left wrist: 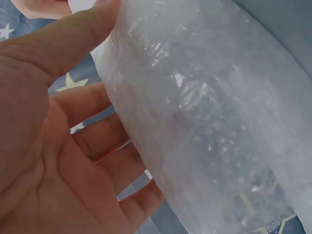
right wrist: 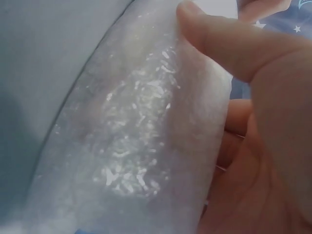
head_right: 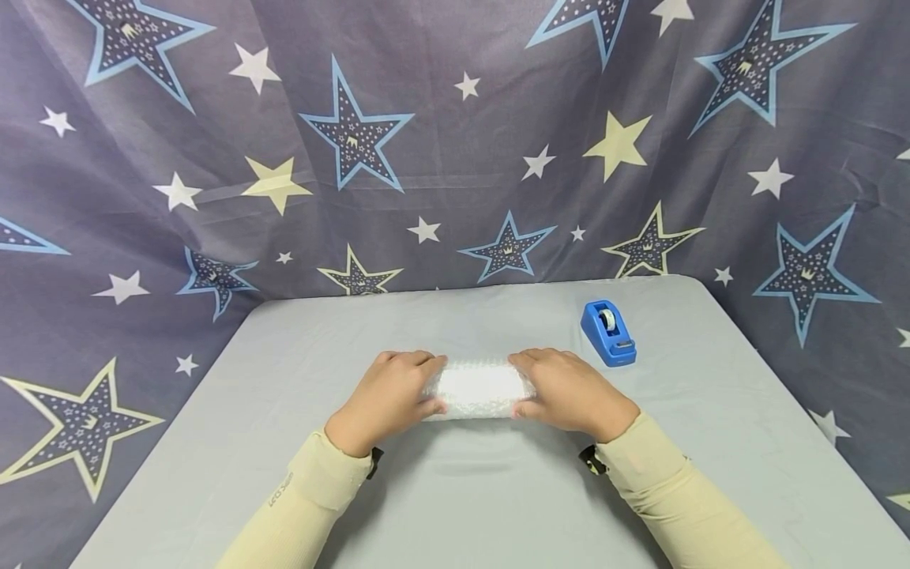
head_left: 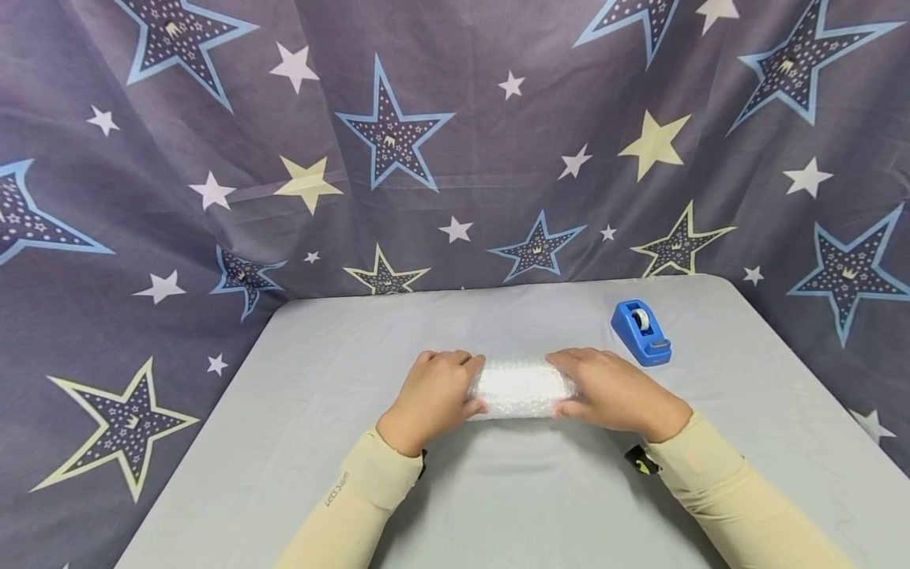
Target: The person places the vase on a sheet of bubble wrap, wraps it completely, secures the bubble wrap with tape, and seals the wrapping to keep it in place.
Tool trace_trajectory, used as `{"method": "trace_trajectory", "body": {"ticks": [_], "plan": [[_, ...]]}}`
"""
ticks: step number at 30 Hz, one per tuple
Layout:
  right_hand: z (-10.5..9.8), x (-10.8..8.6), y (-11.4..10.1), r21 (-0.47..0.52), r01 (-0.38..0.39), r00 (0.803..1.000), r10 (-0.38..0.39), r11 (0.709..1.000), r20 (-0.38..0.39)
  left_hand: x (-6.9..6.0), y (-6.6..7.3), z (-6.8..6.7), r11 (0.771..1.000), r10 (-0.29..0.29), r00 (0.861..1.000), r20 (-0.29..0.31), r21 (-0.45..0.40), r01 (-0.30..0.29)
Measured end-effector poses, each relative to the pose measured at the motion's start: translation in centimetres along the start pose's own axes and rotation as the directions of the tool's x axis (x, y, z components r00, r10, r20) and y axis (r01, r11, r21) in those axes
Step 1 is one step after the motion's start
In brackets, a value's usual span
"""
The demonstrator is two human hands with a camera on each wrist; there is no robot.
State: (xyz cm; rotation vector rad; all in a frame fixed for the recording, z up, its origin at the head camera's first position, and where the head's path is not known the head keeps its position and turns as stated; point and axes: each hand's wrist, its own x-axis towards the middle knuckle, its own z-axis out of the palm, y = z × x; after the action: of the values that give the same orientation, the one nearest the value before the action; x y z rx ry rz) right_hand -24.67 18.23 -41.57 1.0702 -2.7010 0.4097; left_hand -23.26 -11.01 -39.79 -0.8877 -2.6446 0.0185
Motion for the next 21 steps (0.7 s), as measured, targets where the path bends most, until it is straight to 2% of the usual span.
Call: {"method": "trace_trajectory", "body": {"ticks": [6, 21], "plan": [[0.05, -0.05, 0.14, 0.001, 0.002, 1.0, -0.002, 1.0, -0.009, -0.04, -0.03, -0.08, 1.0, -0.013, 0.999, 0.04, -0.016, 0.014], [0.23, -0.07, 0.17, -0.012, -0.025, 0.999, 0.025, 1.0, 0.026, -0.1, -0.13, 0.27, 1.0, -0.015, 0.998, 0.061, -0.009, 0.015]]}}
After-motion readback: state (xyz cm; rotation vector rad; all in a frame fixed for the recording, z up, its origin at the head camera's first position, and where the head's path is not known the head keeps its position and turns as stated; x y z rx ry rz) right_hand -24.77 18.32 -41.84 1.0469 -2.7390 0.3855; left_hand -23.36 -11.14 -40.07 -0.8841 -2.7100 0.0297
